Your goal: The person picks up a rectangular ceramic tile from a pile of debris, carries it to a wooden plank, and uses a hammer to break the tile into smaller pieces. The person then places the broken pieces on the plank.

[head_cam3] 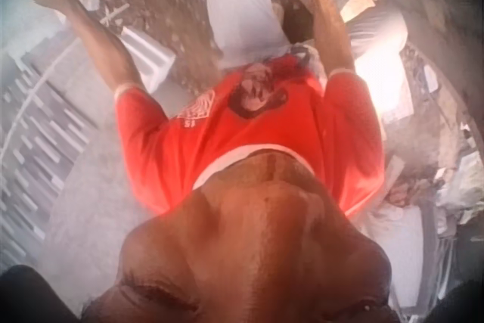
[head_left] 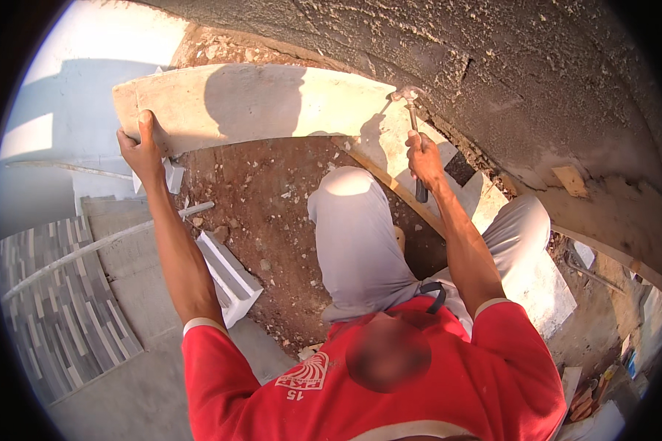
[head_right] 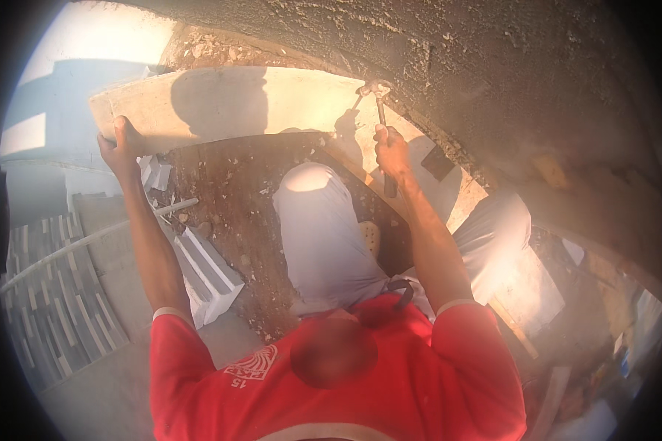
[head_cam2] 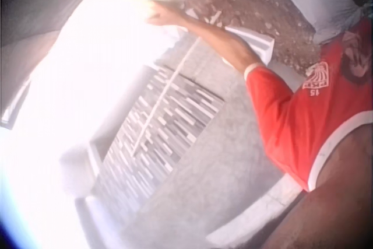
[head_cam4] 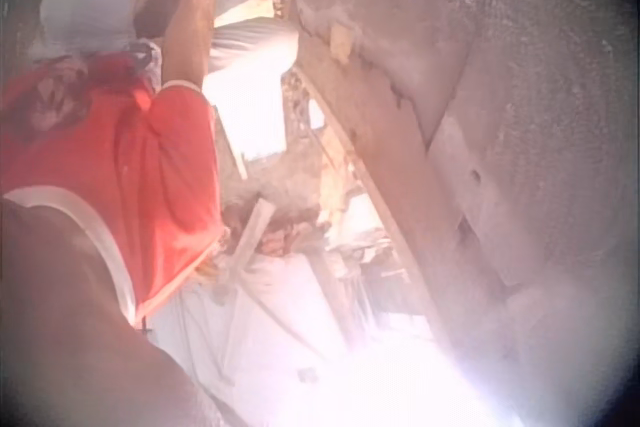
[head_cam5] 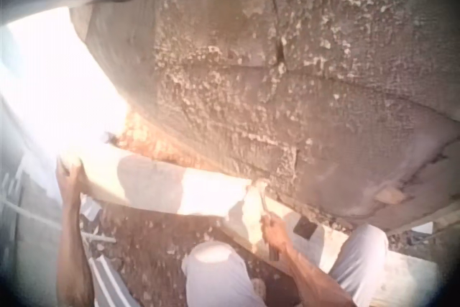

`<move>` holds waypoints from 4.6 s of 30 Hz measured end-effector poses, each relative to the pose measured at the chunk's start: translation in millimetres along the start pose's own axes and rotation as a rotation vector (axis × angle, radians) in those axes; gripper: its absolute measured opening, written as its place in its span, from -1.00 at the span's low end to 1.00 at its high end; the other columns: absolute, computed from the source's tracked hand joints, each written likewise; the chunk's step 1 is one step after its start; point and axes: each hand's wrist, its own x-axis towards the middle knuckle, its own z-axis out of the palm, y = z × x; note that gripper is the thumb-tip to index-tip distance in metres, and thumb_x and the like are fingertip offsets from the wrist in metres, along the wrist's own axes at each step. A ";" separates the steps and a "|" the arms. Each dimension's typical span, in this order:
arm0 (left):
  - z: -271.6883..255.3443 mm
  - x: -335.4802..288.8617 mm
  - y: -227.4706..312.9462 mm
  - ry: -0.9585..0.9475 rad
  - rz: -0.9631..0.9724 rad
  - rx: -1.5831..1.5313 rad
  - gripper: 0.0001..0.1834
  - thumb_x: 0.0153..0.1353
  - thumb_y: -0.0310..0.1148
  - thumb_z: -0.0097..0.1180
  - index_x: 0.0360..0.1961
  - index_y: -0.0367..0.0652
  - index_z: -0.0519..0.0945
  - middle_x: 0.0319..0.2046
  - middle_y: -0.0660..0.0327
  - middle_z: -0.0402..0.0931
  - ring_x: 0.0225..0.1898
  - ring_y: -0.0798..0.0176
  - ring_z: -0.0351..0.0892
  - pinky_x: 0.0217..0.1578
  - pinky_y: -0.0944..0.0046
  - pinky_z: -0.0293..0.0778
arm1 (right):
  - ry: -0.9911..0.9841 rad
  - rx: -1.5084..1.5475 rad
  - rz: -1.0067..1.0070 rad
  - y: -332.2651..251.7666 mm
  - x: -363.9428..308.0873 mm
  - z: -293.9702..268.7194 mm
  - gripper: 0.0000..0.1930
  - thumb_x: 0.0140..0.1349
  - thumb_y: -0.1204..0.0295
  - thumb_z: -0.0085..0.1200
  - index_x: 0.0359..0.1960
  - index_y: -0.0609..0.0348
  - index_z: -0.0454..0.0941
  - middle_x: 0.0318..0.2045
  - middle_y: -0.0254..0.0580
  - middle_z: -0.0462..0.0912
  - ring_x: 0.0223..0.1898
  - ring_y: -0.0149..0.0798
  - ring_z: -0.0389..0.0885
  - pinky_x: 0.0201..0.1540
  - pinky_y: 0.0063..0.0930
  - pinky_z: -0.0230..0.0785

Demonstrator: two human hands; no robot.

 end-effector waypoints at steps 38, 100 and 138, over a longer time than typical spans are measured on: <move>35.5 7.2 45.4 0.010 0.175 -0.087 -0.57 0.12 -0.19 0.49 -0.35 -0.32 0.53 -0.42 0.14 0.61 -0.35 0.35 0.52 -0.30 0.29 0.45 | -0.037 0.127 -0.805 -176.3 -56.0 22.2 -0.59 0.59 0.10 -0.19 -0.22 0.21 0.48 -0.67 -0.43 0.37 -0.66 -0.56 0.30 -0.61 -0.54 0.14; 177.0 -62.8 148.6 -0.471 -0.466 -0.900 -0.12 0.40 0.13 0.12 0.45 -0.32 0.14 0.41 0.03 0.21 0.46 0.08 0.13 0.47 0.03 -0.01 | 0.284 0.100 -0.635 -203.6 -57.2 -107.6 -0.58 0.23 0.15 0.35 -0.16 0.30 0.59 -0.39 -0.21 0.66 -0.36 -0.39 0.56 -0.29 -0.41 0.42; 37.9 163.3 655.2 -0.579 -0.888 -1.113 -0.23 0.29 0.06 0.31 0.29 -0.26 0.33 0.12 0.06 0.42 0.06 0.18 0.45 -0.02 0.18 0.42 | 0.530 -1.189 -0.412 -675.3 -500.9 -404.2 -0.72 0.11 0.43 0.36 -0.33 0.34 0.50 -0.41 0.10 0.56 -0.34 0.24 0.54 -0.26 -0.09 0.36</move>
